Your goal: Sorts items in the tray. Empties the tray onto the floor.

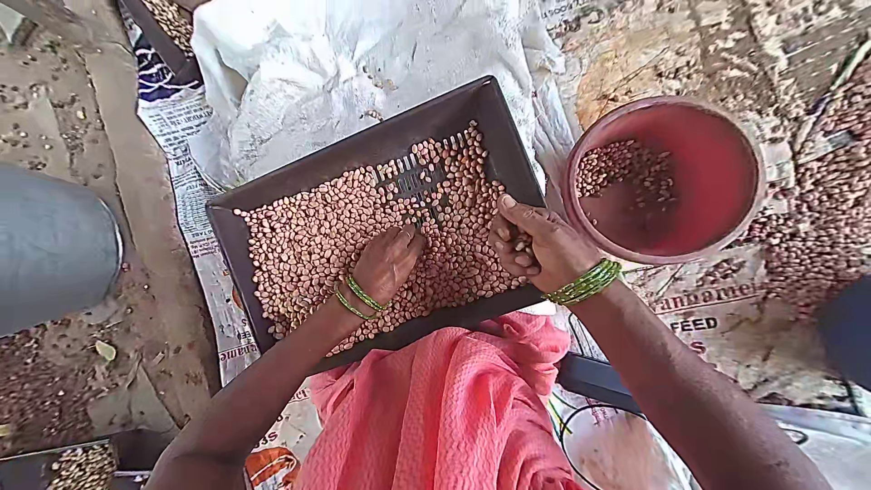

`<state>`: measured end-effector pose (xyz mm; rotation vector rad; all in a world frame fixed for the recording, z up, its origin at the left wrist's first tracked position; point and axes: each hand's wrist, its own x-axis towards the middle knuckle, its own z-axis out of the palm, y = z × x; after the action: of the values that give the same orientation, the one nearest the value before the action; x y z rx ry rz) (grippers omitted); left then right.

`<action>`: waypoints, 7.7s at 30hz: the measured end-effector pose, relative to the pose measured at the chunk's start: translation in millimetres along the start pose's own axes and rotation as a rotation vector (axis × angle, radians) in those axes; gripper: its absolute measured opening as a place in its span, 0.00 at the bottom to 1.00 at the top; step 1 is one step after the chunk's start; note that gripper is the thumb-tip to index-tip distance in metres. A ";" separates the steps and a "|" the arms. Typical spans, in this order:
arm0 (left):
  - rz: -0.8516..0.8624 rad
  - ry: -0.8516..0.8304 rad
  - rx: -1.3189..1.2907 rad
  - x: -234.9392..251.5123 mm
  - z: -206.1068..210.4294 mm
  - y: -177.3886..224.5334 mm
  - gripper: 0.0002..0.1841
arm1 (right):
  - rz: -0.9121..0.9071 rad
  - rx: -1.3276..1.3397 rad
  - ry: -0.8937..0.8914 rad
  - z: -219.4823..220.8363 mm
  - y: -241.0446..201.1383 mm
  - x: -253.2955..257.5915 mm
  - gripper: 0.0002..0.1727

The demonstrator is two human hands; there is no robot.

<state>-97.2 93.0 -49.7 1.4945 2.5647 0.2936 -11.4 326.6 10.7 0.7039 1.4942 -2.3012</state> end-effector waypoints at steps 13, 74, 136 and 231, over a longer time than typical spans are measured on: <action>-0.069 -0.022 -0.333 -21.8 -59.7 8.6 0.09 | 0.085 0.060 -0.068 33.8 16.8 11.8 0.31; -0.474 -0.118 -0.268 40.9 -58.0 -40.7 0.32 | -0.576 -1.422 -0.098 30.8 37.4 17.0 0.14; -0.210 -0.141 -0.136 -22.9 -34.8 -50.2 0.11 | -0.660 -1.609 -0.311 72.2 52.9 56.1 0.13; -0.165 -0.037 -0.416 -38.1 5.6 31.7 0.15 | -0.059 -0.325 -0.427 -25.0 -11.3 -0.1 0.10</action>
<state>-50.6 75.6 -45.9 1.1221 2.3846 0.7161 -11.2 354.0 10.9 0.0745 1.6294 -2.0065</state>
